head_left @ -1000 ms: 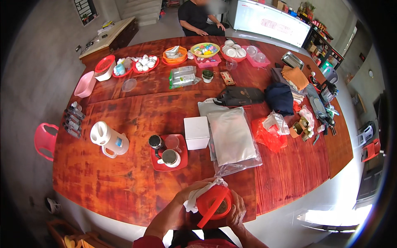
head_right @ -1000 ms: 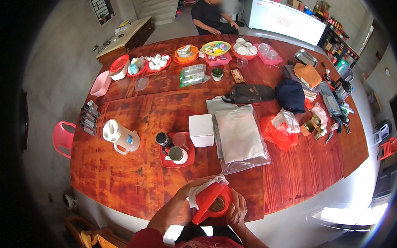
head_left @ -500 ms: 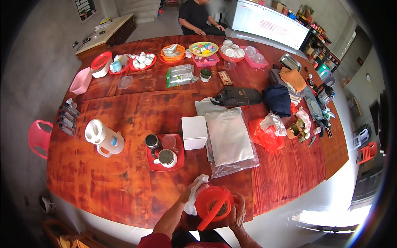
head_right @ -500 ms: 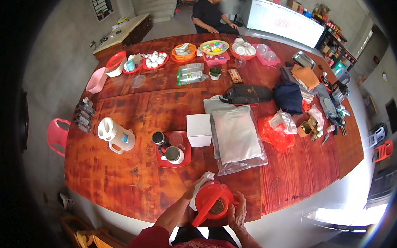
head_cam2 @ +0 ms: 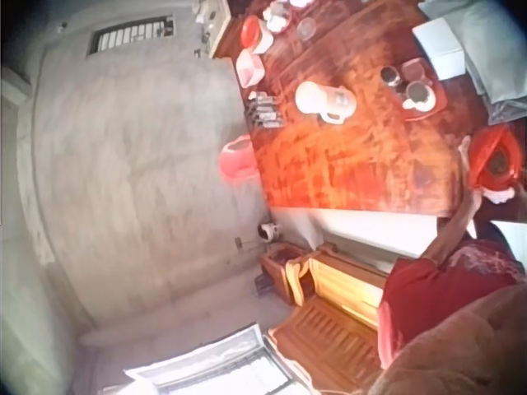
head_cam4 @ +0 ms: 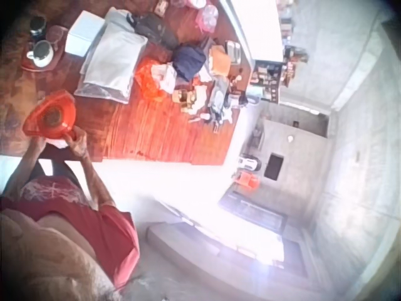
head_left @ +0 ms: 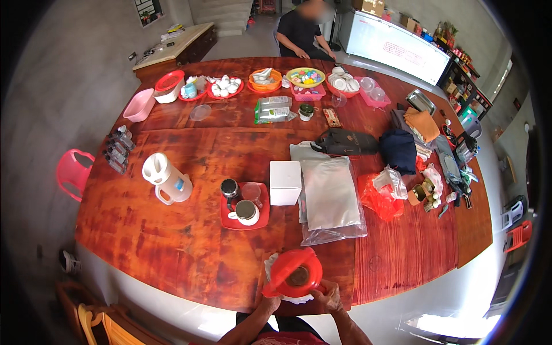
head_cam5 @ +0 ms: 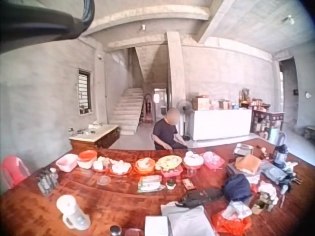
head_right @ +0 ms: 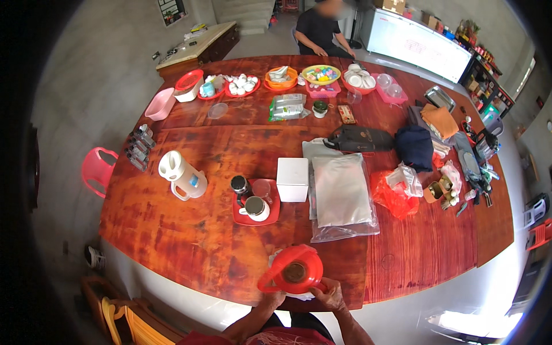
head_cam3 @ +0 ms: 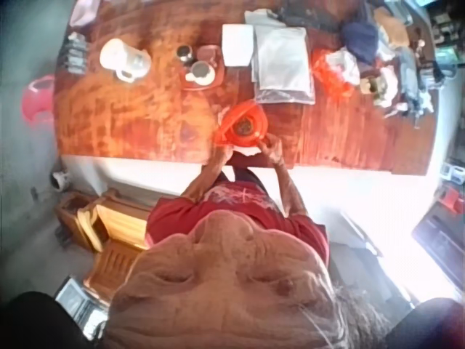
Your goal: The person wipes several items on a cluttered table using a white cloth. They handle a small box, a mug, a thermos, and a pitcher, wiping each one individually and placing them back on the table.
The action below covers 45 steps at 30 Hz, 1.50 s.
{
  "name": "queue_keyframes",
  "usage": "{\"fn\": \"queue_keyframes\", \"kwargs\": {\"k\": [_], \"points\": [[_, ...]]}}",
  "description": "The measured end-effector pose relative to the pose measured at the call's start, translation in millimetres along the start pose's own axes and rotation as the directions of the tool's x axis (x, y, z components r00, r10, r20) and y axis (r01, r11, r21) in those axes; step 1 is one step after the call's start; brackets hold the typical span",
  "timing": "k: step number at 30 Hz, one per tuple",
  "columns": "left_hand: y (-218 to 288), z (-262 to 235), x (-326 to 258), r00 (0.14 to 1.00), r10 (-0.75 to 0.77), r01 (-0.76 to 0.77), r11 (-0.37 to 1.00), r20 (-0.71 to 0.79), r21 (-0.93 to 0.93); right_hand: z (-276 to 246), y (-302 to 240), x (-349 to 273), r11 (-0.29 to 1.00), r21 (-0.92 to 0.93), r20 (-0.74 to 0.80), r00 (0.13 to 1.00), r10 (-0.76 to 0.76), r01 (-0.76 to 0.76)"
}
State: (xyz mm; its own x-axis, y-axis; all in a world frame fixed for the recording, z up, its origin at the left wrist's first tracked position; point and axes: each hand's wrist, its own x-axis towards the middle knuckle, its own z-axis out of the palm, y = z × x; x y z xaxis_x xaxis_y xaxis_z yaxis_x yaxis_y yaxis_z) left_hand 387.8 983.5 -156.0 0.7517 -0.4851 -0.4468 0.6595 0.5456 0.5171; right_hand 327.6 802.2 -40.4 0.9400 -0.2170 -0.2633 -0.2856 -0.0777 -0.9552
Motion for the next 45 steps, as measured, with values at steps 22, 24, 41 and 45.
{"fn": "queue_keyframes", "kwargs": {"k": [22,24,41,45], "points": [[-5.1,-41.5,10.6,0.957,-0.138,0.199,0.953,0.257,-0.228,-25.0,-90.8,-69.4,0.886,0.440,-0.113,0.988,-0.107,0.147],[-14.9,-64.5,-5.5,0.932,-0.168,0.272,0.908,0.320,-0.317,-20.8,-90.5,-66.2,0.900,0.401,-0.165,0.980,-0.111,0.169],[59.2,161.0,-8.7,0.916,0.402,-0.389,0.883,-0.004,-0.262,46.8,-122.1,-5.1,0.894,0.110,-0.476,0.812,-0.337,0.435],[61.1,81.5,55.7,0.893,0.287,-0.127,0.900,0.346,-0.418,33.2,-139.6,-22.0,0.859,0.084,-0.371,0.816,-0.443,0.504]]}}
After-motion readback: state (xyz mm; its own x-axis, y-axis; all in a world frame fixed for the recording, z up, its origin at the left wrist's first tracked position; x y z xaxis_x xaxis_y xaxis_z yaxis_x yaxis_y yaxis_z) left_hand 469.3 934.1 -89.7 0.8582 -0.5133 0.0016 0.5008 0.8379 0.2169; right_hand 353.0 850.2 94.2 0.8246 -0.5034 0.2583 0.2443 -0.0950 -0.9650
